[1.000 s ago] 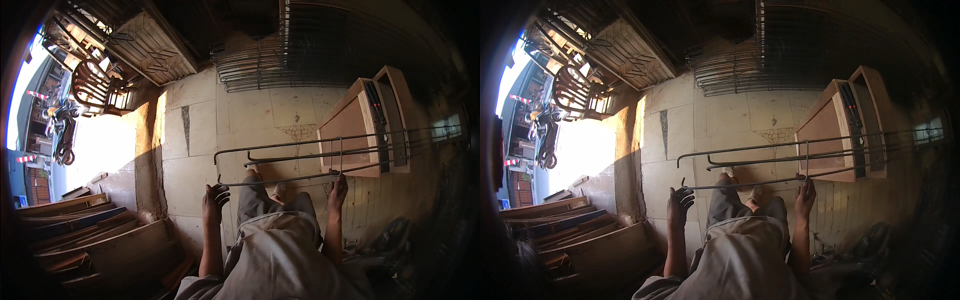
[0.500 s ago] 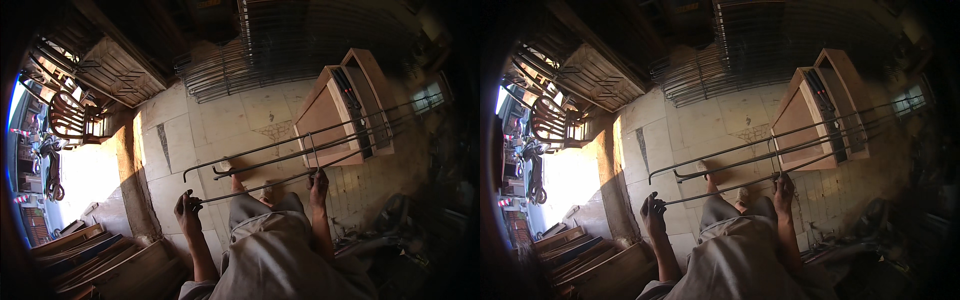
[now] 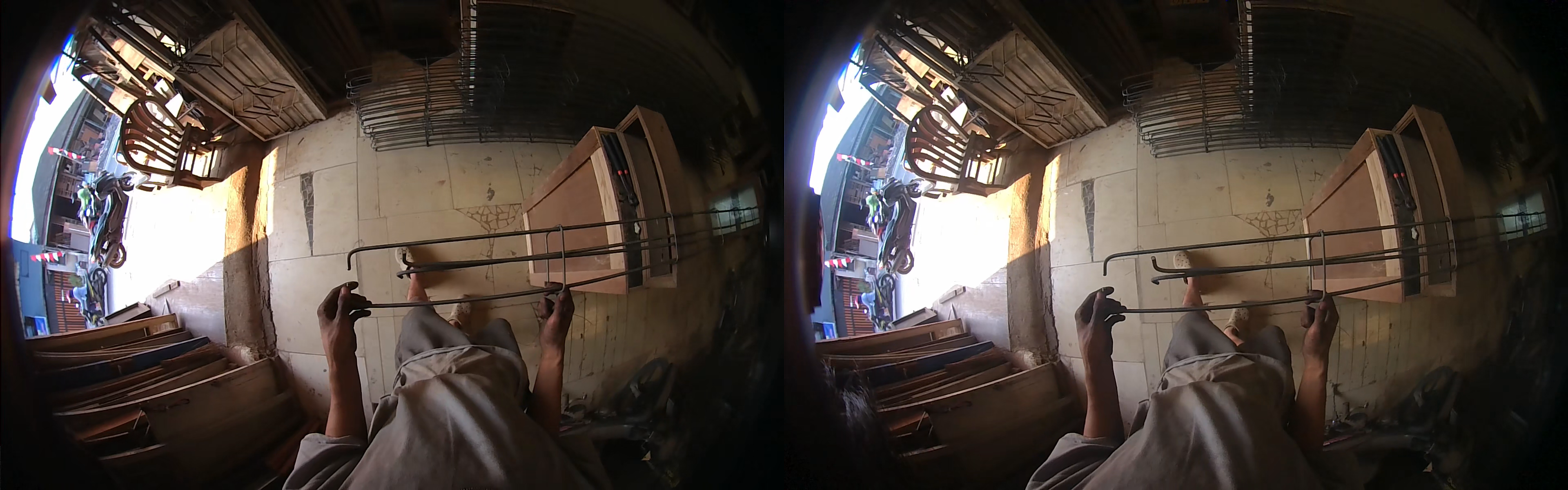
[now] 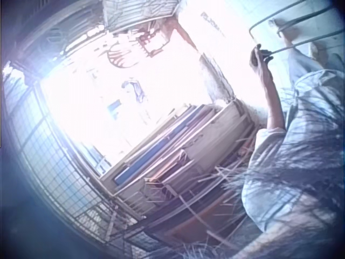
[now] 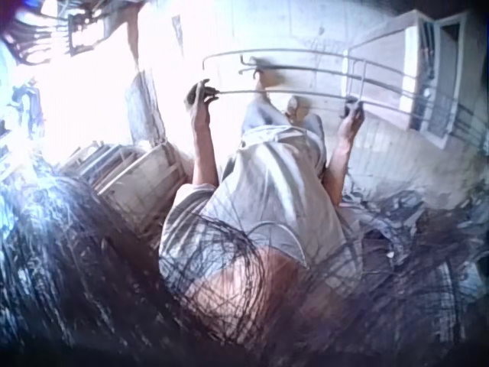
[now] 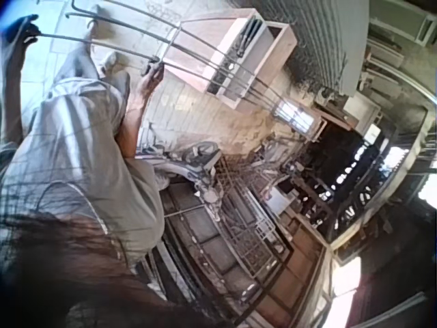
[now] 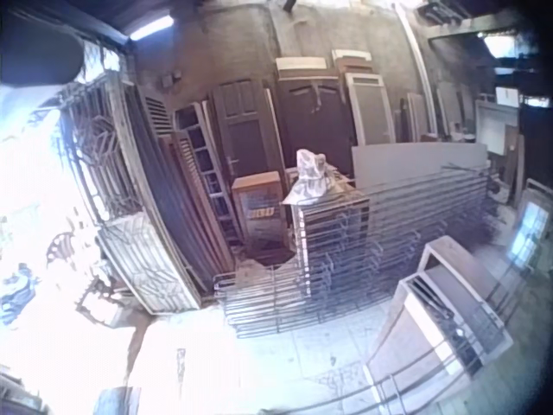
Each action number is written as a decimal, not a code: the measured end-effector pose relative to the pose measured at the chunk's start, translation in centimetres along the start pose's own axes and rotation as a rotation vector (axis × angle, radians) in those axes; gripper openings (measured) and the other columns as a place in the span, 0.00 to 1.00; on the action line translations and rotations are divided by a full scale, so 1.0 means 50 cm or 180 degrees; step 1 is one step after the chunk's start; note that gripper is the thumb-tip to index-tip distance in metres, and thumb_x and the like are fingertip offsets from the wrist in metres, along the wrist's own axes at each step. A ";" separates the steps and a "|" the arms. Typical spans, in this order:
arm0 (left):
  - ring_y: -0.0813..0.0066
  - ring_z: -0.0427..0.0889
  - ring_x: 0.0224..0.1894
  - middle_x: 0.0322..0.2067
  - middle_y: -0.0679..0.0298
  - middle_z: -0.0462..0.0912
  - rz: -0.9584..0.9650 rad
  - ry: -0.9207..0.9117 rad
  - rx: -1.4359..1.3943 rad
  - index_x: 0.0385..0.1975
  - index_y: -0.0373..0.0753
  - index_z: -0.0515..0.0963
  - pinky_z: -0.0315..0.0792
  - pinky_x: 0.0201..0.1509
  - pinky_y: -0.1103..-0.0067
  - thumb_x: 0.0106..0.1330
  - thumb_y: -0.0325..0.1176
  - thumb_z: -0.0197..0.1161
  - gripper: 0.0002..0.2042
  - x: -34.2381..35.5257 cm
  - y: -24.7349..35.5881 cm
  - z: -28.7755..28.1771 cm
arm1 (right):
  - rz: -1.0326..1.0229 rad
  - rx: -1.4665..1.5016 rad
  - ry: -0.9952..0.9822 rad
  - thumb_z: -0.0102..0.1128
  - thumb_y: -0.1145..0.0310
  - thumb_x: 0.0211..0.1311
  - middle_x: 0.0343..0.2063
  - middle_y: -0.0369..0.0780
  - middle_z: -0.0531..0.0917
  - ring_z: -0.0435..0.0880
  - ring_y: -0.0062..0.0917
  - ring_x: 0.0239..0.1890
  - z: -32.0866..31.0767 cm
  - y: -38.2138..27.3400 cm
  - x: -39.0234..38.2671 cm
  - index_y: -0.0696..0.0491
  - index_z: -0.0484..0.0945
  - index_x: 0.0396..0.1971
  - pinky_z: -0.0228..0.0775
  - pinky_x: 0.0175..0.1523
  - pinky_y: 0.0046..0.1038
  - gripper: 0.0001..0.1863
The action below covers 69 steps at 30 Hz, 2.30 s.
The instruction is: The person positions and cuts sections of a long metal wire frame with a pair of pliers.
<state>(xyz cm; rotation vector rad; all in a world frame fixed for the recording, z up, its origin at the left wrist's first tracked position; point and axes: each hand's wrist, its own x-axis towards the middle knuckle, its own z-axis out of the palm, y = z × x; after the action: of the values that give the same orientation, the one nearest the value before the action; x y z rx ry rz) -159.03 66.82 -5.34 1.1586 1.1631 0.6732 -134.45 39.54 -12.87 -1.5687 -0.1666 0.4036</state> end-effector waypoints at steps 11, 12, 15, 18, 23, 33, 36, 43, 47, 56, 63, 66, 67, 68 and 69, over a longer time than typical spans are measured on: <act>0.72 0.81 0.29 0.28 0.59 0.79 -0.0096 -0.0332 0.0076 0.45 0.29 0.73 0.75 0.31 0.80 0.68 0.42 0.54 0.19 0.015 -0.015 -0.010 | 0.0010 -0.0138 0.0087 0.42 0.41 0.66 0.18 0.28 0.62 0.54 0.11 0.18 -0.013 -0.008 -0.003 0.50 0.73 0.35 0.45 0.23 0.20 0.25; 0.74 0.81 0.29 0.28 0.60 0.79 -0.0087 -0.0358 0.0144 0.45 0.30 0.73 0.74 0.32 0.81 0.69 0.43 0.53 0.19 0.012 -0.018 -0.014 | 0.0039 -0.0077 0.0045 0.43 0.42 0.66 0.18 0.28 0.63 0.55 0.11 0.18 -0.011 -0.003 -0.002 0.50 0.73 0.36 0.45 0.23 0.19 0.25; 0.73 0.81 0.34 0.33 0.57 0.80 0.0066 -0.0400 0.0204 0.47 0.31 0.73 0.75 0.37 0.80 0.69 0.44 0.52 0.20 0.023 -0.043 -0.037 | -0.0025 0.0079 0.0025 0.47 0.45 0.65 0.19 0.27 0.63 0.55 0.10 0.19 -0.007 -0.010 -0.002 0.52 0.74 0.37 0.46 0.23 0.18 0.23; 0.67 0.81 0.40 0.40 0.53 0.79 0.0543 -0.0111 0.0352 0.49 0.30 0.72 0.76 0.43 0.75 0.70 0.54 0.45 0.28 0.057 -0.039 -0.045 | -0.0036 0.0173 -0.0103 0.47 0.49 0.67 0.20 0.27 0.64 0.54 0.09 0.18 -0.027 0.014 0.000 0.52 0.73 0.37 0.44 0.23 0.17 0.20; 0.72 0.78 0.21 0.22 0.59 0.79 0.0082 -0.0861 0.1087 0.31 0.32 0.77 0.73 0.24 0.80 0.67 0.64 0.35 0.36 0.158 0.056 -0.005 | -0.0068 0.0214 -0.0020 0.44 0.51 0.69 0.20 0.26 0.65 0.55 0.09 0.17 -0.024 0.029 0.002 0.52 0.71 0.34 0.45 0.22 0.17 0.18; 0.84 0.46 0.08 0.08 0.77 0.50 -0.1220 -0.1820 0.1404 0.07 0.51 0.55 0.42 0.13 0.80 0.63 0.68 0.42 0.31 0.315 0.052 0.042 | -0.0039 0.0708 0.0116 0.43 0.48 0.69 0.21 0.27 0.63 0.58 0.10 0.20 0.026 0.008 0.009 0.50 0.66 0.26 0.49 0.23 0.15 0.21; 0.72 0.49 0.10 0.06 0.66 0.53 -0.0648 -0.2181 0.2537 0.06 0.39 0.58 0.49 0.16 0.73 0.68 0.60 0.42 0.34 0.330 0.071 0.073 | -0.0096 0.0781 -0.0042 0.42 0.47 0.69 0.20 0.27 0.62 0.55 0.10 0.20 0.021 0.014 0.011 0.50 0.66 0.25 0.46 0.23 0.16 0.21; 0.48 0.63 0.13 0.11 0.45 0.66 0.2382 -0.2833 0.3664 0.15 0.27 0.67 0.59 0.20 0.63 0.71 0.41 0.47 0.24 0.288 0.072 0.128 | 0.0016 0.0896 -0.0047 0.43 0.43 0.67 0.20 0.26 0.63 0.57 0.10 0.20 0.022 -0.003 0.007 0.48 0.66 0.27 0.49 0.24 0.14 0.22; 0.41 0.70 0.18 0.12 0.44 0.69 0.2389 -0.2302 0.3713 0.12 0.29 0.70 0.62 0.19 0.61 0.68 0.40 0.52 0.24 0.251 0.076 0.125 | 0.0090 0.1050 0.0202 0.42 0.43 0.67 0.21 0.27 0.62 0.57 0.10 0.19 0.035 -0.013 -0.002 0.48 0.65 0.27 0.48 0.23 0.15 0.22; 0.43 0.70 0.17 0.12 0.45 0.68 0.2176 -0.1948 0.3796 0.12 0.33 0.72 0.62 0.17 0.64 0.67 0.41 0.54 0.23 0.240 0.047 0.126 | 0.0524 0.0800 0.0357 0.38 0.38 0.66 0.19 0.28 0.58 0.54 0.13 0.18 0.010 -0.065 -0.011 0.49 0.61 0.25 0.47 0.23 0.20 0.27; 0.43 0.69 0.17 0.11 0.46 0.68 0.2251 -0.2081 0.3493 0.14 0.33 0.73 0.62 0.17 0.64 0.67 0.41 0.55 0.21 0.258 0.016 0.116 | 0.0875 0.1050 0.0257 0.44 0.44 0.67 0.20 0.29 0.61 0.54 0.11 0.15 0.008 -0.133 -0.019 0.49 0.64 0.25 0.48 0.21 0.18 0.22; 0.44 0.66 0.16 0.12 0.46 0.67 0.2329 -0.2176 0.3431 0.16 0.32 0.73 0.61 0.18 0.64 0.67 0.39 0.54 0.20 0.262 0.038 0.119 | 0.0687 0.0870 0.0202 0.46 0.46 0.67 0.23 0.30 0.67 0.62 0.12 0.17 0.011 -0.136 -0.023 0.51 0.68 0.29 0.53 0.22 0.18 0.21; 0.44 0.62 0.16 0.13 0.44 0.68 0.2074 -0.2240 0.3605 0.17 0.30 0.73 0.60 0.19 0.64 0.67 0.39 0.54 0.20 0.274 0.043 0.113 | 0.0403 0.0597 0.0340 0.45 0.47 0.68 0.24 0.31 0.68 0.64 0.14 0.18 0.014 -0.133 -0.023 0.52 0.68 0.31 0.55 0.23 0.18 0.21; 0.48 0.62 0.14 0.11 0.45 0.66 0.2096 -0.2293 0.3505 0.16 0.29 0.72 0.60 0.19 0.65 0.68 0.40 0.54 0.21 0.279 0.043 0.112 | 0.0117 0.0323 0.0474 0.45 0.47 0.68 0.25 0.32 0.69 0.65 0.15 0.19 0.018 -0.124 -0.021 0.53 0.69 0.32 0.57 0.24 0.18 0.21; 0.52 0.61 0.12 0.10 0.46 0.65 0.2137 -0.2341 0.3412 0.15 0.28 0.71 0.59 0.19 0.66 0.69 0.42 0.53 0.23 0.282 0.055 0.116 | -0.0184 0.0067 0.0609 0.45 0.48 0.68 0.26 0.32 0.70 0.67 0.16 0.20 0.023 -0.111 -0.016 0.54 0.69 0.33 0.59 0.25 0.18 0.21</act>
<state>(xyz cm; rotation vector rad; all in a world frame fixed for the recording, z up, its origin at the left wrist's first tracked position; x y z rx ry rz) -148.81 78.19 -7.78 2.4928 0.4105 -0.0166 -134.81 40.58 -7.23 -1.5685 -0.0597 0.2078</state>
